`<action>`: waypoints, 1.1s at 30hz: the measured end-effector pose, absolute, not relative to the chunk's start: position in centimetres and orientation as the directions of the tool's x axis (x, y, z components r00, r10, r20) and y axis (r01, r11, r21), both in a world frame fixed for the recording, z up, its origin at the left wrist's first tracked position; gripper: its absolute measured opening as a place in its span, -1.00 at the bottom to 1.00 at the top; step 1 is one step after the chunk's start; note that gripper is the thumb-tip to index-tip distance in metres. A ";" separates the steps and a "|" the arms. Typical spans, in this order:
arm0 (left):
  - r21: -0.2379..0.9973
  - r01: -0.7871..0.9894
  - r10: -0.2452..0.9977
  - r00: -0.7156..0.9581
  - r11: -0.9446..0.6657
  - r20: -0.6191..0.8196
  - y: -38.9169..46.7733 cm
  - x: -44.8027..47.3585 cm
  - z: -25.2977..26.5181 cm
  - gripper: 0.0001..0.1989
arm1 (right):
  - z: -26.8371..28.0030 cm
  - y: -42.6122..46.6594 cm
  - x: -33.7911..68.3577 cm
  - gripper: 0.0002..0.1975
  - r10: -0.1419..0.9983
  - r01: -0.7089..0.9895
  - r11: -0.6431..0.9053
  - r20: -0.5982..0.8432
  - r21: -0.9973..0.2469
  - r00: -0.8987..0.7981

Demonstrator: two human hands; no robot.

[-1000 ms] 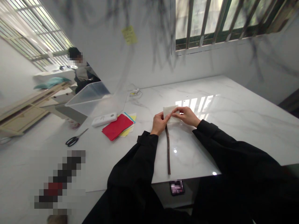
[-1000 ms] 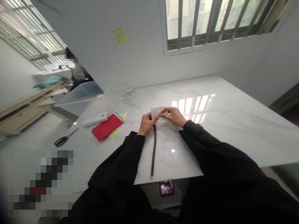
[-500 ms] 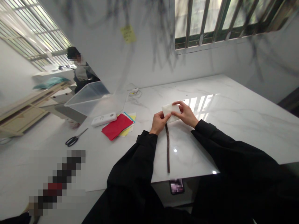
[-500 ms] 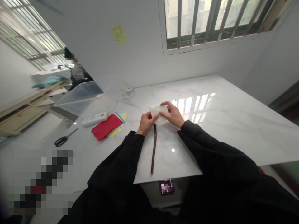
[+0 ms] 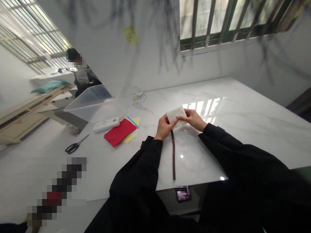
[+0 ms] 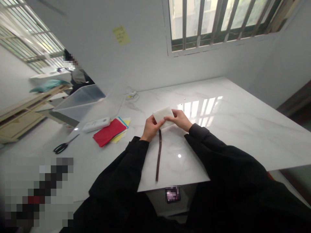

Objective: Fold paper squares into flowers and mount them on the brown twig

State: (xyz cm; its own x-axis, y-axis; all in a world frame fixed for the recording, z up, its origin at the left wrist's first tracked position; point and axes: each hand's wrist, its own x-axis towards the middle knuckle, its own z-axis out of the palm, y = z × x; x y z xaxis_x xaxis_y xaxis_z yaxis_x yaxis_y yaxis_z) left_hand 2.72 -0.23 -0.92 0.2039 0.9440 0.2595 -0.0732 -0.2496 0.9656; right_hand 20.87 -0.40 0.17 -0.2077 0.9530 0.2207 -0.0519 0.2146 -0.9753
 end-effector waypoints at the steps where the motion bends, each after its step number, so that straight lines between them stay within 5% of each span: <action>1: 0.965 -0.068 0.940 0.216 -0.254 0.263 -0.2 2.7 -0.8 -0.45 | 0.2 -0.4 21.0 -0.58 0.954 -0.053 0.198 0.205 -0.979 -0.219; 6: 0.962 0.075 0.931 0.280 -0.264 0.234 -0.1 1.1 0.4 -0.59 | -0.2 0.9 22.6 -0.58 0.984 -0.210 0.062 0.095 -0.976 -0.153; 10: 0.799 0.502 0.941 0.109 -0.331 0.321 0.3 -0.2 0.8 -0.74 | -0.6 2.5 25.2 -0.62 0.999 -0.348 0.014 0.023 -0.938 -0.022; 13: 0.608 0.746 0.930 0.042 -0.272 0.365 0.7 0.0 0.4 -0.63 | -1.0 3.1 26.5 -0.63 1.000 -0.403 -0.015 -0.007 -0.915 -0.022; 17: 0.510 0.810 0.936 0.132 -0.292 0.326 0.8 0.7 -0.1 -0.46 | -1.2 3.1 26.5 -0.59 0.993 -0.411 -0.036 0.012 -0.911 -0.113; 22: 0.730 0.637 0.962 0.065 -0.246 0.267 1.0 0.5 -0.1 -0.64 | -1.0 2.5 25.5 -0.52 0.973 -0.384 -0.051 0.042 -0.922 -0.228; 26: 0.982 0.169 0.993 0.094 -0.088 0.073 1.4 0.2 0.3 -0.66 | -1.1 2.5 25.2 -0.53 0.949 -0.339 -0.071 0.041 -0.938 -0.311; 33: 0.973 -0.171 0.957 0.272 0.154 -0.104 0.4 0.3 1.8 -0.56 | -0.8 2.1 24.9 -0.57 0.936 -0.255 0.007 0.096 -0.967 -0.339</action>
State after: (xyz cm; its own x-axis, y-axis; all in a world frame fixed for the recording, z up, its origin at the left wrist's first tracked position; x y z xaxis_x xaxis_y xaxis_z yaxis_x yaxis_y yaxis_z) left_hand 0.25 0.37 1.76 0.2715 0.9568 -0.1039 -0.1709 0.1542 0.9732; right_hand 24.87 2.09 -0.83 -0.3387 0.9360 0.0957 -0.2545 0.0067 -0.9670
